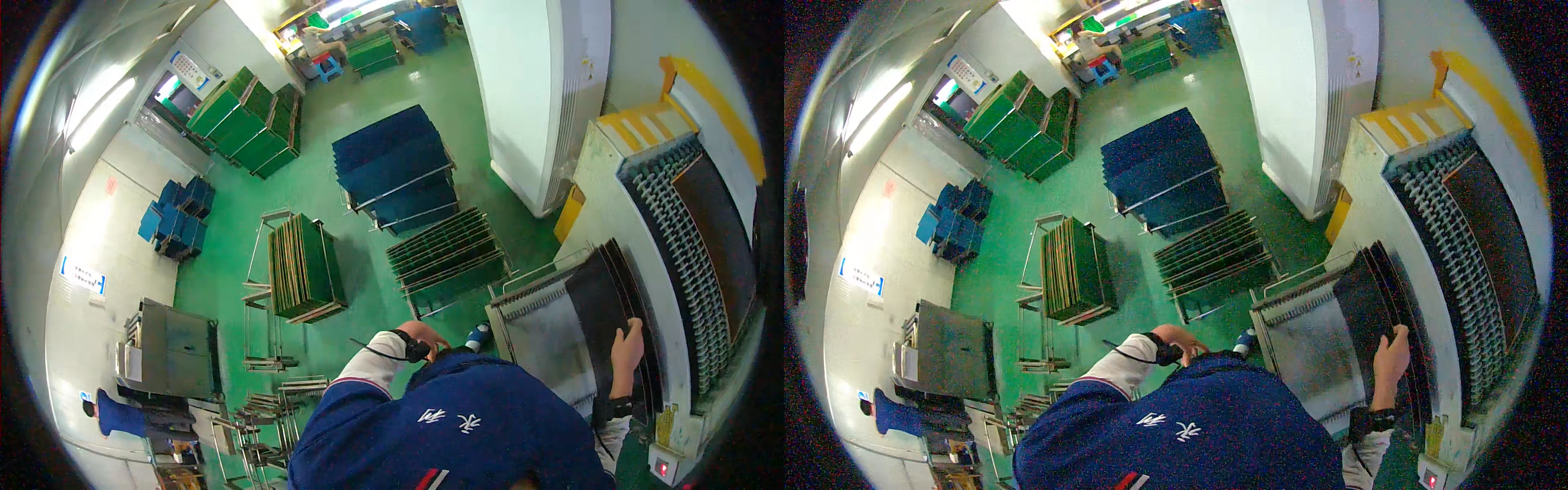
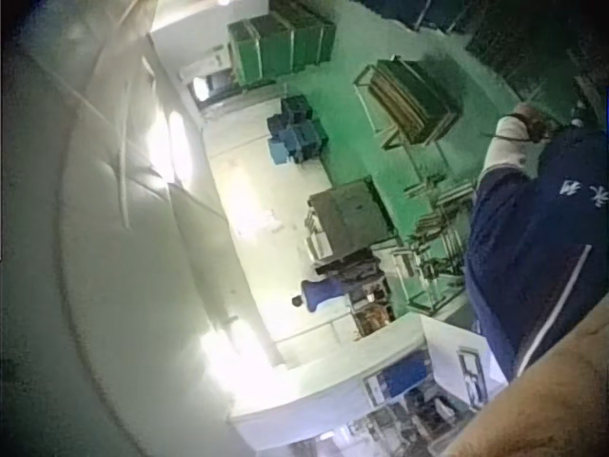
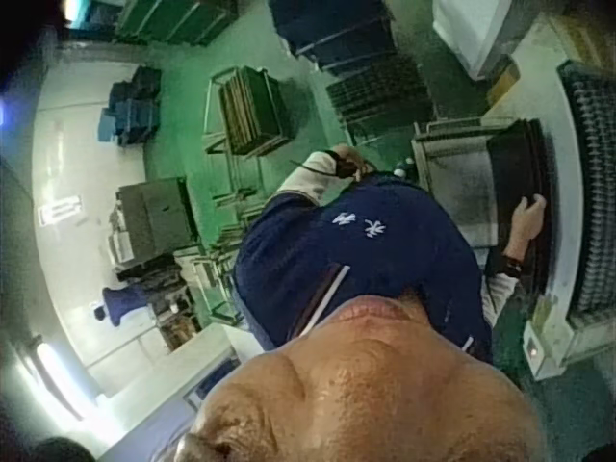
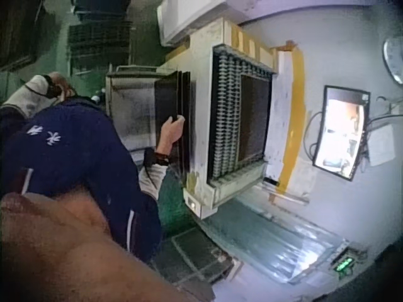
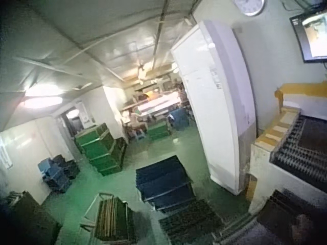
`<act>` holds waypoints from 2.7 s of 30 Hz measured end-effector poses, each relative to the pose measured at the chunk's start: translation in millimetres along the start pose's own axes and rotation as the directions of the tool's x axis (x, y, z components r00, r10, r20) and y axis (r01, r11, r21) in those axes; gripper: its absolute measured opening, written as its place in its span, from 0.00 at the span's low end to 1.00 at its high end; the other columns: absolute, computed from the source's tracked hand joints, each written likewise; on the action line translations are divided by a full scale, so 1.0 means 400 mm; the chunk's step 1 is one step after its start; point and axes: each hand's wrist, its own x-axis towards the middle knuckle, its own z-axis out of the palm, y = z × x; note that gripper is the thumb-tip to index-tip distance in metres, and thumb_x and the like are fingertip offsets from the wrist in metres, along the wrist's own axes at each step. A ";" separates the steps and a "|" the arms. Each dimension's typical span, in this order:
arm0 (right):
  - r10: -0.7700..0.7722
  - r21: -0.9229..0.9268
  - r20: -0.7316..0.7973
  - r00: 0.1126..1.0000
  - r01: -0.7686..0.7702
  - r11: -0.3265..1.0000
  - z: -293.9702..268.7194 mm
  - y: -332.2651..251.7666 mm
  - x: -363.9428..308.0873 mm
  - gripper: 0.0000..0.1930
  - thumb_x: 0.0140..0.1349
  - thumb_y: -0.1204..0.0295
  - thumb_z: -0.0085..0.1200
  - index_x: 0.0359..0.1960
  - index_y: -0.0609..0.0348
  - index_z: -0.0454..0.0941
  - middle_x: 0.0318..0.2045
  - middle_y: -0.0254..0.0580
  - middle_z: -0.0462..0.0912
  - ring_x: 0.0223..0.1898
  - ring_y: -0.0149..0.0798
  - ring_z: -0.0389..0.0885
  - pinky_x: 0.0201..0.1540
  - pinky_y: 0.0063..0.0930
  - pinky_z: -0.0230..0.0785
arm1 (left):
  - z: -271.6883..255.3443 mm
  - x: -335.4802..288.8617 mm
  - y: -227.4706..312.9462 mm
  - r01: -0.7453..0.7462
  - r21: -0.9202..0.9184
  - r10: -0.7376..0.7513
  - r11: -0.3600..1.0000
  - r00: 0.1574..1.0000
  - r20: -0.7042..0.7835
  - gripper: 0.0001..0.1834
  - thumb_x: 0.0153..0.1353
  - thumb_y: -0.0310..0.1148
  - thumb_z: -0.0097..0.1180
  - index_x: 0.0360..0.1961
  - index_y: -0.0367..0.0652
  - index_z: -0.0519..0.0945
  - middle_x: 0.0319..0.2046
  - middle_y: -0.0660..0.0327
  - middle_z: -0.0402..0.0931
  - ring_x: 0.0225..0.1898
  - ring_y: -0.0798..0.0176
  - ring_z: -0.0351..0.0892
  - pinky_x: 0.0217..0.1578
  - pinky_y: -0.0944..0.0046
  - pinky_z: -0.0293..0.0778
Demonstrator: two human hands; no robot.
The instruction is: Loading black panels into a processing machine and organizing stacks of panels.
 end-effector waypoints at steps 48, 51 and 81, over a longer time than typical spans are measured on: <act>0.200 -0.324 0.215 0.956 -0.123 0.938 0.052 0.099 0.098 0.17 0.51 0.70 0.64 0.41 0.64 0.79 0.40 0.57 0.82 0.45 0.57 0.79 0.47 0.46 0.71 | -0.258 -0.013 -0.076 0.012 -0.107 0.009 0.994 0.981 0.196 0.33 0.61 0.35 0.54 0.68 0.62 0.61 0.51 0.63 0.79 0.45 0.60 0.80 0.42 0.54 0.75; 0.174 -0.305 0.148 0.974 -0.123 0.944 0.071 0.128 0.097 0.17 0.50 0.69 0.65 0.40 0.65 0.79 0.39 0.57 0.82 0.44 0.58 0.79 0.47 0.47 0.71 | -0.265 -0.023 -0.065 -0.010 -0.133 0.035 0.991 0.983 0.180 0.38 0.56 0.32 0.59 0.69 0.59 0.61 0.46 0.59 0.82 0.39 0.60 0.82 0.36 0.57 0.77; 0.285 -0.379 0.081 0.955 -0.235 0.895 0.075 0.085 0.089 0.18 0.48 0.74 0.61 0.42 0.69 0.77 0.41 0.58 0.80 0.46 0.59 0.78 0.51 0.47 0.70 | -0.405 0.041 -0.008 0.065 -0.119 -0.049 0.991 0.990 0.134 0.23 0.60 0.40 0.60 0.58 0.58 0.77 0.46 0.67 0.82 0.39 0.61 0.82 0.40 0.58 0.75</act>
